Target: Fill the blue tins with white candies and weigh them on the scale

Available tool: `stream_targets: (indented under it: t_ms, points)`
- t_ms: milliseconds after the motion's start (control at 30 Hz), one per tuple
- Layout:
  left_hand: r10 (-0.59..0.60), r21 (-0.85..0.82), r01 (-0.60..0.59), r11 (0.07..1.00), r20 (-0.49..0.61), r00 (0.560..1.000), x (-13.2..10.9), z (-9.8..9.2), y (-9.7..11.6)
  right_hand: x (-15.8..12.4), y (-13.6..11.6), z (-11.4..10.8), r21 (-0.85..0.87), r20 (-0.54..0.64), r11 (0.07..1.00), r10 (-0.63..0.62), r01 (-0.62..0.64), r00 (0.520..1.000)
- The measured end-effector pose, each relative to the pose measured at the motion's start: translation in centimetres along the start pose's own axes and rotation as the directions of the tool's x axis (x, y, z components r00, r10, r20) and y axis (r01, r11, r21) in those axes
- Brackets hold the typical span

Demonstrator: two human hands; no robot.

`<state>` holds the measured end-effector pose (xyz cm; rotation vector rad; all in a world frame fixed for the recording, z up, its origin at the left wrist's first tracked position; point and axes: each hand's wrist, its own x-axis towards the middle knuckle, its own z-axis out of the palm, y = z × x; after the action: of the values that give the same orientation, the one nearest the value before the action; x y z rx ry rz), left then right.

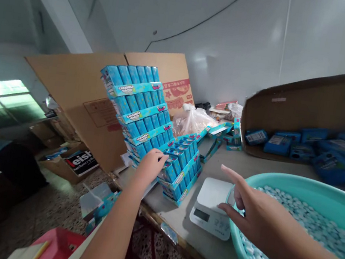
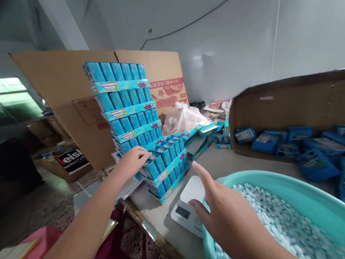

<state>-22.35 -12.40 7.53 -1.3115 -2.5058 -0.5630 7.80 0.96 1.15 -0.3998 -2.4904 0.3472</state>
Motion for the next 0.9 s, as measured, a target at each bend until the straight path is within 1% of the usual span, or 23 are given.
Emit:
stream_targets:
  t_ms: [67,167,300,433,533,600,633,667,700,733,767,800,833,867,900]
  points:
    - [0.035,0.045,-0.036,0.998,0.020,0.999,-0.3,0.4,0.0,0.0,-0.2,0.0,-0.003,0.008,1.000,0.006,-0.006,1.000]
    - [0.061,0.091,-0.064,0.994,0.034,0.998,-1.0,0.3,0.2,-0.1,-0.2,0.0,-0.014,0.008,1.000,0.013,-0.012,1.000]
    - [0.005,0.098,-0.009,0.995,0.039,0.999,-1.7,0.2,0.1,-0.1,0.0,-0.2,-0.015,0.006,1.000,0.008,-0.008,1.000]
    - [-0.014,0.015,0.013,1.000,0.046,0.999,-1.7,1.1,-1.1,0.0,-0.1,-0.6,0.030,0.038,0.999,0.027,-0.028,0.999]
    - [-0.003,-0.062,0.003,0.998,-0.012,1.000,-1.6,2.1,-1.6,0.0,-0.3,-0.5,0.071,0.087,0.995,0.068,-0.074,0.994]
    - [-0.010,-0.088,0.001,0.996,-0.104,0.995,-2.0,2.5,-1.2,0.0,-0.5,-0.1,0.148,0.118,0.980,0.115,-0.132,0.986]
    - [-0.025,-0.085,0.011,0.996,-0.166,0.986,-2.5,2.6,-0.5,0.0,-0.6,0.2,0.214,0.129,0.961,0.150,-0.175,0.980]
    - [-0.034,-0.087,0.013,0.996,-0.249,0.968,-3.3,2.7,0.4,0.1,-0.8,0.5,0.300,0.139,0.926,0.195,-0.229,0.971]
    - [-0.033,-0.104,-0.003,0.995,-0.340,0.940,-4.3,2.8,1.6,0.1,-0.9,0.8,0.404,0.152,0.866,0.253,-0.293,0.956]
    - [-0.021,-0.113,-0.029,0.993,-0.421,0.907,-5.6,3.0,3.0,0.2,-1.1,1.0,0.515,0.174,0.775,0.324,-0.366,0.930]
    - [0.044,-0.195,-0.175,0.965,-0.537,0.842,-6.9,3.4,4.7,0.3,-1.2,1.1,0.618,0.212,0.650,0.405,-0.443,0.889]
    - [0.113,-0.275,-0.334,0.902,-0.594,0.796,-8.3,4.0,6.5,0.4,-1.4,1.2,0.693,0.263,0.510,0.478,-0.509,0.838]
    - [0.188,-0.339,-0.459,0.821,-0.598,0.779,-9.5,4.7,8.4,0.5,-1.5,1.3,0.737,0.315,0.388,0.528,-0.554,0.789]
    - [0.350,-0.329,-0.602,0.728,-0.577,0.738,-10.5,5.4,10.1,0.5,-1.7,1.2,0.757,0.355,0.295,0.562,-0.582,0.747]
    - [0.544,-0.256,-0.724,0.640,-0.514,0.663,-11.2,6.1,11.7,0.5,-1.8,1.1,0.766,0.391,0.222,0.584,-0.603,0.711]
